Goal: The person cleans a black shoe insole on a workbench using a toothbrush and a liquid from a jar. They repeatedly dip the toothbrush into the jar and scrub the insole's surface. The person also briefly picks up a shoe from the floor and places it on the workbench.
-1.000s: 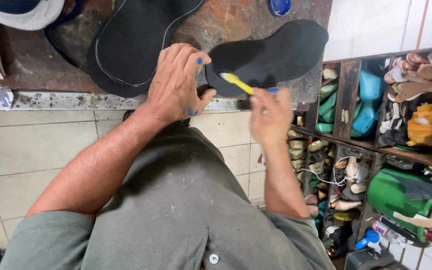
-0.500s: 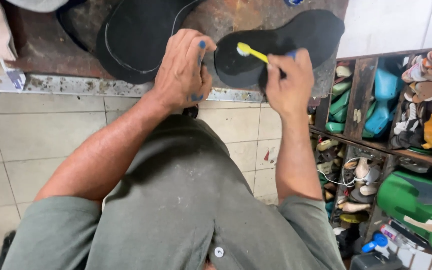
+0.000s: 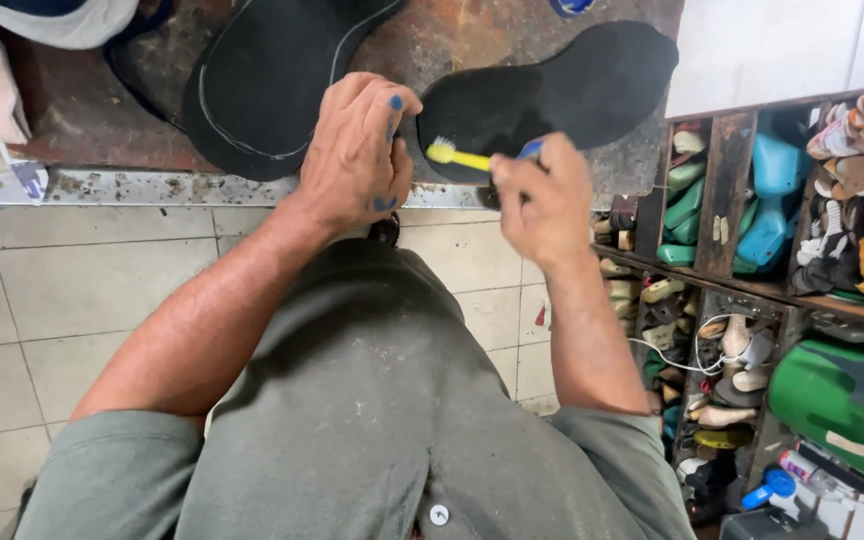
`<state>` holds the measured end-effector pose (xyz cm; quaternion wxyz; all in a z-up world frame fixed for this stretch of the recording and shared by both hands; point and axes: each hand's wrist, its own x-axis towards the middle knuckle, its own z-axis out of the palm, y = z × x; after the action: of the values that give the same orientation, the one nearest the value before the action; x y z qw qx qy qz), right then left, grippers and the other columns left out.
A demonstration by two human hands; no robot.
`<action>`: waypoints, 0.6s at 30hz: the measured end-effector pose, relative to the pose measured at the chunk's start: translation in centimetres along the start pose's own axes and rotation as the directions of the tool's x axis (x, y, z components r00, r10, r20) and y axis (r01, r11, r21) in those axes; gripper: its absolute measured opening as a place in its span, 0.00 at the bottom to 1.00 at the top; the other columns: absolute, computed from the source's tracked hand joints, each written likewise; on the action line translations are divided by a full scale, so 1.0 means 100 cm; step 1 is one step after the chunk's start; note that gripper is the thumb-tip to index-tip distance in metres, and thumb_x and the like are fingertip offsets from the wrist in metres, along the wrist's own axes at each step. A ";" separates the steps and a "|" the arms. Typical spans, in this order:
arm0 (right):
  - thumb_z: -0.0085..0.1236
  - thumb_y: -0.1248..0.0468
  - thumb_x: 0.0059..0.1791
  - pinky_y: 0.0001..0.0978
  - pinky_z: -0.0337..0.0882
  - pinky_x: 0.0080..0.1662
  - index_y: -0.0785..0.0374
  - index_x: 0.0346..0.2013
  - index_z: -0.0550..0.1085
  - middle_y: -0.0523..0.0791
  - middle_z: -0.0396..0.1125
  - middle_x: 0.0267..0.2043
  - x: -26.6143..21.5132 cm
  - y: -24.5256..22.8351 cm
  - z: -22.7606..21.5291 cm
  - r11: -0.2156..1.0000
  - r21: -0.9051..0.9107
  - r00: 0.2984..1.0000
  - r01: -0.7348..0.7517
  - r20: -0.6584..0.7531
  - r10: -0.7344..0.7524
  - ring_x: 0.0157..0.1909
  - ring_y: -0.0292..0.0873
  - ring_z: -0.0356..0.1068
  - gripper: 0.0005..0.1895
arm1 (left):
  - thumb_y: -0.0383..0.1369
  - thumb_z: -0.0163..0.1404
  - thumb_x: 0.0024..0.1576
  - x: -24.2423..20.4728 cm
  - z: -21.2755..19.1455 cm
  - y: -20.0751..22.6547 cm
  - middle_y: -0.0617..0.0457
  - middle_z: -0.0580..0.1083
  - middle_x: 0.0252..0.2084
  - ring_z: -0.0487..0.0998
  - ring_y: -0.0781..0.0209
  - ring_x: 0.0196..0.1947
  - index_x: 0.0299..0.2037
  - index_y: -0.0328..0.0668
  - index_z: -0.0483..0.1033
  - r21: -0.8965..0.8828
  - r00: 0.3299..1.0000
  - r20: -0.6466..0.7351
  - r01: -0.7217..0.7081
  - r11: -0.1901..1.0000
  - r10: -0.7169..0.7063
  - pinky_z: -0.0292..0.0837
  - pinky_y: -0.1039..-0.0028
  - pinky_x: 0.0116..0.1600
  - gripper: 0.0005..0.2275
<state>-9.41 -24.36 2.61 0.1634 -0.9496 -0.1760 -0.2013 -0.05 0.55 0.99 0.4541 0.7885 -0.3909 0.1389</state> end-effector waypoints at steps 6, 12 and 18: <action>0.59 0.65 0.57 0.36 0.57 0.36 0.56 0.46 0.80 0.43 0.52 0.35 -0.055 0.058 -0.039 0.952 0.004 0.952 -0.305 -0.006 0.305 0.38 0.44 0.55 0.05 | 0.24 0.57 0.48 -0.004 0.006 -0.005 0.51 0.71 0.43 0.70 0.44 0.49 0.52 0.38 0.67 0.013 0.998 0.056 0.027 1.000 -0.028 0.66 0.51 0.53 0.21; 0.51 0.60 0.61 0.35 0.54 0.39 0.30 0.61 0.70 0.36 0.52 0.33 -0.061 0.016 0.006 0.992 0.090 0.993 -0.093 -0.062 0.099 0.37 0.40 0.51 0.17 | 0.26 0.62 0.49 -0.004 0.007 -0.004 0.46 0.72 0.48 0.70 0.43 0.51 0.53 0.40 0.67 0.058 0.995 0.090 0.045 0.997 -0.050 0.66 0.50 0.52 0.22; 0.59 0.72 0.54 0.34 0.55 0.35 0.56 0.37 0.79 0.42 0.56 0.31 -0.061 0.040 -0.028 0.975 -0.128 0.976 -0.182 -0.146 0.163 0.35 0.45 0.55 0.07 | 0.27 0.63 0.50 -0.004 0.008 -0.005 0.46 0.71 0.47 0.69 0.45 0.50 0.54 0.41 0.67 0.080 0.994 0.098 0.042 0.996 -0.050 0.66 0.51 0.52 0.23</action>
<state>-13.92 -30.63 1.42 0.1243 -0.9548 -0.0669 -0.2616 -0.06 0.24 0.08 0.4060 0.8203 -0.3892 0.1040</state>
